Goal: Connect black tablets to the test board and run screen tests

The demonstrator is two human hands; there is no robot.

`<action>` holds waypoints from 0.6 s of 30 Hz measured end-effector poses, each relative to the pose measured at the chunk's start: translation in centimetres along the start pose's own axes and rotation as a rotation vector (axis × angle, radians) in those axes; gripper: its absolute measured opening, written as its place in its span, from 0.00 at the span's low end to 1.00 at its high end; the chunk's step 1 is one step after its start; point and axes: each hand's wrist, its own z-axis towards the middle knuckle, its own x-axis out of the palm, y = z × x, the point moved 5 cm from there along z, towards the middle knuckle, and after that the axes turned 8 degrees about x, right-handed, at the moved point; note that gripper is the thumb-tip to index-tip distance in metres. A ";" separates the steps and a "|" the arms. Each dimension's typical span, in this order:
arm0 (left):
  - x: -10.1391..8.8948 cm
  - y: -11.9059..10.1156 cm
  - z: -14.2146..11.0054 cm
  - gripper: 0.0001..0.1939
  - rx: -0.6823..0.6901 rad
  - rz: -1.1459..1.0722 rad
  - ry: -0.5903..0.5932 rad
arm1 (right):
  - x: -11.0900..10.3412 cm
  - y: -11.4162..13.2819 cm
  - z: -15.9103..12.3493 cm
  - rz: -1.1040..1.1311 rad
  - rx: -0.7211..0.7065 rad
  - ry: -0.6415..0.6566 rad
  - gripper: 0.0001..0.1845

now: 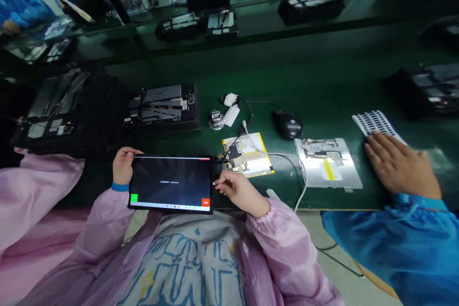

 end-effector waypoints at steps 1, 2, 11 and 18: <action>-0.1 0.0 -0.1 0.22 0.001 -0.002 -0.006 | 0.1 0.1 0.1 -0.005 0.017 0.013 0.21; -0.1 0.0 -0.1 0.21 0.004 -0.003 -0.013 | 0.2 0.1 0.2 -0.003 0.033 0.025 0.21; -0.8 0.1 -0.4 0.20 0.003 -0.048 -0.058 | 0.8 0.4 0.7 0.066 0.075 -0.023 0.26; -1.1 0.2 -0.5 0.22 0.013 -0.083 -0.077 | 0.8 1.1 1.2 -0.023 0.061 -0.016 0.26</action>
